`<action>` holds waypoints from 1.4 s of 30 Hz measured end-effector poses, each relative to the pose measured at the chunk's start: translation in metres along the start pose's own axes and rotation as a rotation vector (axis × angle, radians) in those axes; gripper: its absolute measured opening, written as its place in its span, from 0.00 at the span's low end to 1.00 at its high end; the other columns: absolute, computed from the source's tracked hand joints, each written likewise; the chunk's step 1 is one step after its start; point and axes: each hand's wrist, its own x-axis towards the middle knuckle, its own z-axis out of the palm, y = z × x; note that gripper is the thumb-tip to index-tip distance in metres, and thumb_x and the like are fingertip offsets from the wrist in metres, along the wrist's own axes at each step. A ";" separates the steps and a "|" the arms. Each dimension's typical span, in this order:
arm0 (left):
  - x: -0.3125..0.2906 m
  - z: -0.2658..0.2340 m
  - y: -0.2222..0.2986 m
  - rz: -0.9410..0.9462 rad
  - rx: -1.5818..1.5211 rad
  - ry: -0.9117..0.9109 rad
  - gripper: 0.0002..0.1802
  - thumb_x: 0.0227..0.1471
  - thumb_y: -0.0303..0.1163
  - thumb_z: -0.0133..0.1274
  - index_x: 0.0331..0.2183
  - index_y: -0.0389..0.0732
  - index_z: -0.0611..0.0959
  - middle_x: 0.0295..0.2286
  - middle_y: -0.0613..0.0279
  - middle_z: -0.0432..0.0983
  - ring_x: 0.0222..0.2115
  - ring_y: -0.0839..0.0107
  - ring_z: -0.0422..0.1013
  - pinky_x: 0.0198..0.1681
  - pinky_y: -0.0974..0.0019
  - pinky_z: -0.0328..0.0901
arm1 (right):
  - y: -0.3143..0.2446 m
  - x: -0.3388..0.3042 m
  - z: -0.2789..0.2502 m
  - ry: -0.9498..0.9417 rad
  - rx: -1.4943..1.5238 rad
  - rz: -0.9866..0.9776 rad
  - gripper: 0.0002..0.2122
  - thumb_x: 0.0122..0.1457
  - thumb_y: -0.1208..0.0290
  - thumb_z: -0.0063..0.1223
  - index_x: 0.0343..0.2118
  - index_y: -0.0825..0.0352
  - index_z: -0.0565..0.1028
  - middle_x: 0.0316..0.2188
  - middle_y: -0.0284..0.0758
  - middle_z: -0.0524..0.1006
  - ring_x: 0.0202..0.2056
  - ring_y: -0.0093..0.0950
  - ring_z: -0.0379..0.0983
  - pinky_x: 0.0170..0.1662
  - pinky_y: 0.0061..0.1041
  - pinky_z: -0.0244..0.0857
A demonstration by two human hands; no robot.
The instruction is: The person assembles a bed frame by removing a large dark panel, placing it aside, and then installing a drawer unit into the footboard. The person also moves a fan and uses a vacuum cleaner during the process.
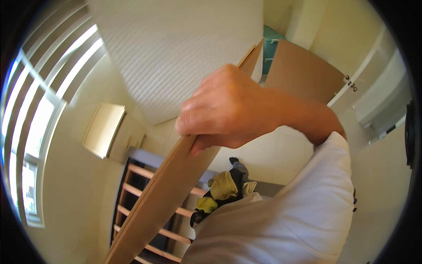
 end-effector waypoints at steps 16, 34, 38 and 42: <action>0.203 0.308 0.411 0.184 -0.688 -0.163 0.21 0.38 0.27 0.57 0.37 0.35 0.71 0.27 0.56 0.70 0.26 0.67 0.66 0.26 0.67 0.64 | 0.268 -0.328 -0.163 0.003 -0.383 0.308 0.11 0.40 0.64 0.55 0.21 0.62 0.66 0.12 0.26 0.62 0.14 0.21 0.61 0.14 0.21 0.50; 0.222 0.538 0.766 0.794 -0.729 -0.212 0.17 0.21 0.24 0.59 0.24 0.43 0.78 0.15 0.64 0.66 0.20 0.66 0.64 0.26 0.64 0.53 | 0.400 -0.612 -0.230 -0.468 -0.629 0.995 0.09 0.42 0.62 0.50 0.24 0.59 0.68 0.22 0.33 0.72 0.27 0.32 0.70 0.25 0.35 0.61; 0.197 0.594 0.879 0.891 -0.842 -0.353 0.13 0.22 0.24 0.59 0.21 0.45 0.78 0.16 0.64 0.69 0.20 0.65 0.66 0.23 0.62 0.55 | 0.417 -0.717 -0.250 -0.584 -0.646 1.151 0.08 0.44 0.61 0.48 0.24 0.58 0.68 0.22 0.34 0.72 0.27 0.35 0.70 0.25 0.36 0.62; 0.192 0.618 0.999 0.953 -0.907 -0.542 0.14 0.24 0.25 0.59 0.22 0.45 0.78 0.20 0.64 0.71 0.24 0.65 0.68 0.26 0.63 0.60 | 0.441 -0.806 -0.292 -0.586 -0.572 1.383 0.08 0.44 0.60 0.48 0.25 0.57 0.68 0.21 0.33 0.73 0.27 0.34 0.71 0.25 0.35 0.62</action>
